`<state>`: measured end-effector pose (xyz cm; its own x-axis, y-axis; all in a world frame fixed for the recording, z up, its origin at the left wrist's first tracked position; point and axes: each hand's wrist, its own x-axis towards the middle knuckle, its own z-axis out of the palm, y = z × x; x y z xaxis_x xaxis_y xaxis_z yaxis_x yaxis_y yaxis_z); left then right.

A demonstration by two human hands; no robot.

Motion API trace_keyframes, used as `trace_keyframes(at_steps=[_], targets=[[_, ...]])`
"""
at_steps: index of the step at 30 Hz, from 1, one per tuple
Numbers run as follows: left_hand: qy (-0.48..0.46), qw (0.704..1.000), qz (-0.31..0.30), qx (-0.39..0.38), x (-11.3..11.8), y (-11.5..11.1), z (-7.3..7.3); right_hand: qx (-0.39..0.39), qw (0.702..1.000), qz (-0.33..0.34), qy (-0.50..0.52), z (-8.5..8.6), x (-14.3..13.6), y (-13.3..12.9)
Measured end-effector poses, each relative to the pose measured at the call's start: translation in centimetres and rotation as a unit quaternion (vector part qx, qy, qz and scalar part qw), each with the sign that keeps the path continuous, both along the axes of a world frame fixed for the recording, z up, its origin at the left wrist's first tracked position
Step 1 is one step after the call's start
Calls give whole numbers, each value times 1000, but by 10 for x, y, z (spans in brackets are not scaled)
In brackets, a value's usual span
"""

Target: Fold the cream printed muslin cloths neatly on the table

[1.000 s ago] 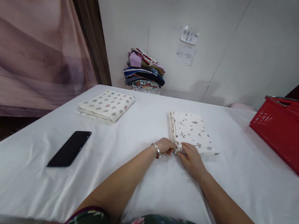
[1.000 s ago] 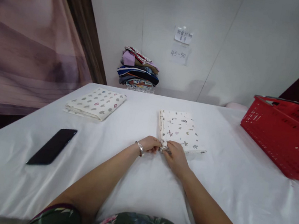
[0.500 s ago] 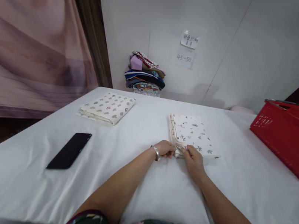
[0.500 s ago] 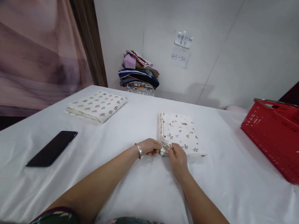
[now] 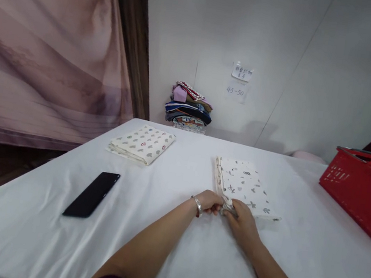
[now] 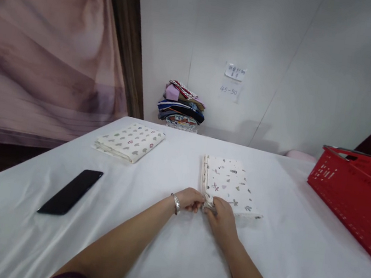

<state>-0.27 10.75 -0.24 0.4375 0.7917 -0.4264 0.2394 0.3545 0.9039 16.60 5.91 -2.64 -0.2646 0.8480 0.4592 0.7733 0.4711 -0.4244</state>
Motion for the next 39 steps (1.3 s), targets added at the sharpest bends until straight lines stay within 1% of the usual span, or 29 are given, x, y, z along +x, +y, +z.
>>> trace_keyframes(at_steps=[3,6,9,13,17,22,26,29,32,36,39], targets=[[2,1000,-11,7,-1,5,-5,-6,1000,1,14,2,-2,0],[36,999,-7,31,-3,10,-10,-10,999,-6,50,2,-2,0],[59,997,30,48,-6,15,-14,-5,998,-10,54,0,-1,0],[85,989,91,80,-15,26,-17,33,999,0,-13,-5,1,1],[132,973,143,122,-24,54,-11,45,998,-2,-37,-10,2,2],[217,939,179,199,-27,103,4,71,996,10,-46,-13,4,4],[257,920,163,245,-20,139,9,75,995,22,-56,-10,5,4],[265,917,137,266,-12,159,7,71,995,34,-66,-7,5,4],[259,916,115,283,-6,176,3,68,994,47,-75,-7,6,5],[250,921,100,283,-2,196,-1,65,994,46,-70,-13,8,6],[248,929,98,257,-1,211,-5,58,995,46,-69,-18,8,7]])
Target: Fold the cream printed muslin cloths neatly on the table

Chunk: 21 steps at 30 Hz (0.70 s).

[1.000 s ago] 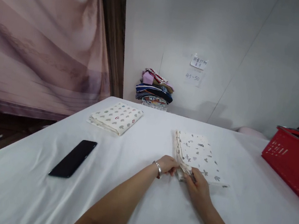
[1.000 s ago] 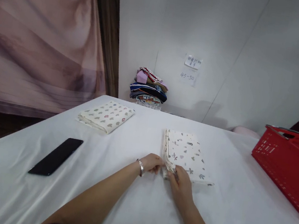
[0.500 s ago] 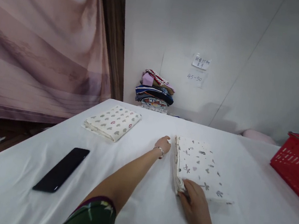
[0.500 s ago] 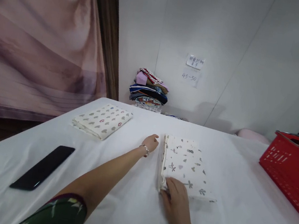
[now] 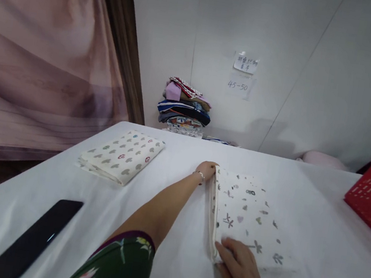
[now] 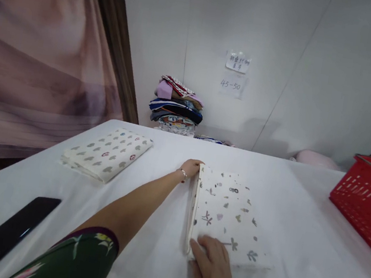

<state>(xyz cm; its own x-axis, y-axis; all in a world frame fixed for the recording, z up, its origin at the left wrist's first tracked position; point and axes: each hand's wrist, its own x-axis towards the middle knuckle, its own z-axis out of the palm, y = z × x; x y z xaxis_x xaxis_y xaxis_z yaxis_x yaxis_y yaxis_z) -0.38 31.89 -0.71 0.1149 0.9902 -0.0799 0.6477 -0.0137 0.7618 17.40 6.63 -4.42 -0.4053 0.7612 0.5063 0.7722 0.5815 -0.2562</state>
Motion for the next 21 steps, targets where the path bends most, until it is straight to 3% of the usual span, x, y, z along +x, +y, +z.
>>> trace_keyframes(at_steps=[6,21], targets=[[-14,999,26,-37,-1,16,-11,-13,1000,-11,-16,3,-1,1],[-57,997,51,-3,-1,11,-19,8,1000,3,-24,12,-3,0]])
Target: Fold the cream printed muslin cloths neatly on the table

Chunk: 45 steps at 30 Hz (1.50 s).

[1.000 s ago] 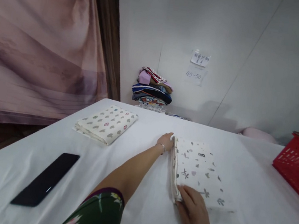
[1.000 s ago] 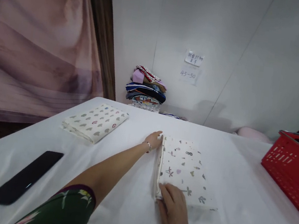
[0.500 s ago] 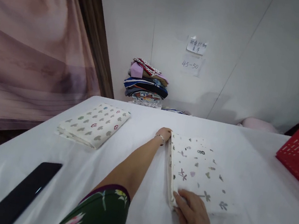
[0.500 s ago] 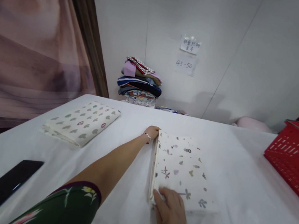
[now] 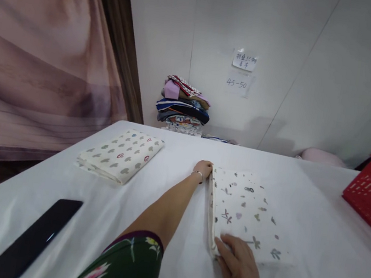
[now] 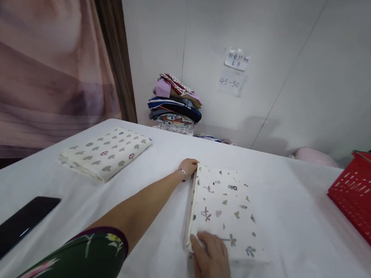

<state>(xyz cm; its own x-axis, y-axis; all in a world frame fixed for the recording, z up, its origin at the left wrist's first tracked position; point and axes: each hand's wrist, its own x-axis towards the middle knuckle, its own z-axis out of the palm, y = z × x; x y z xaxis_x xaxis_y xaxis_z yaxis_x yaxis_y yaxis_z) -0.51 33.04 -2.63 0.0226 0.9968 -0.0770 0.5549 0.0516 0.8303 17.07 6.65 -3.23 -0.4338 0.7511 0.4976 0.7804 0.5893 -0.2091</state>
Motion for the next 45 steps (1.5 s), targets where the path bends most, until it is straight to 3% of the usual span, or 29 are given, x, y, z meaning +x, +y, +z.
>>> trace_keyframes(at_steps=[9,20,30,34,45], targets=[[-50,997,-57,-7,-13,-6,12,20,1000,0,-5,1,-4,-1],[4,999,32,-39,1,-14,12,2,1000,-1,-11,-2,-2,-1],[-2,999,25,-43,-6,-9,15,5,1000,-2,-10,2,-6,-3],[28,997,28,-70,-8,-11,20,6,1000,-6,-6,3,-7,-3],[148,974,30,-168,20,4,29,1,1000,-4,-9,5,-8,-4]])
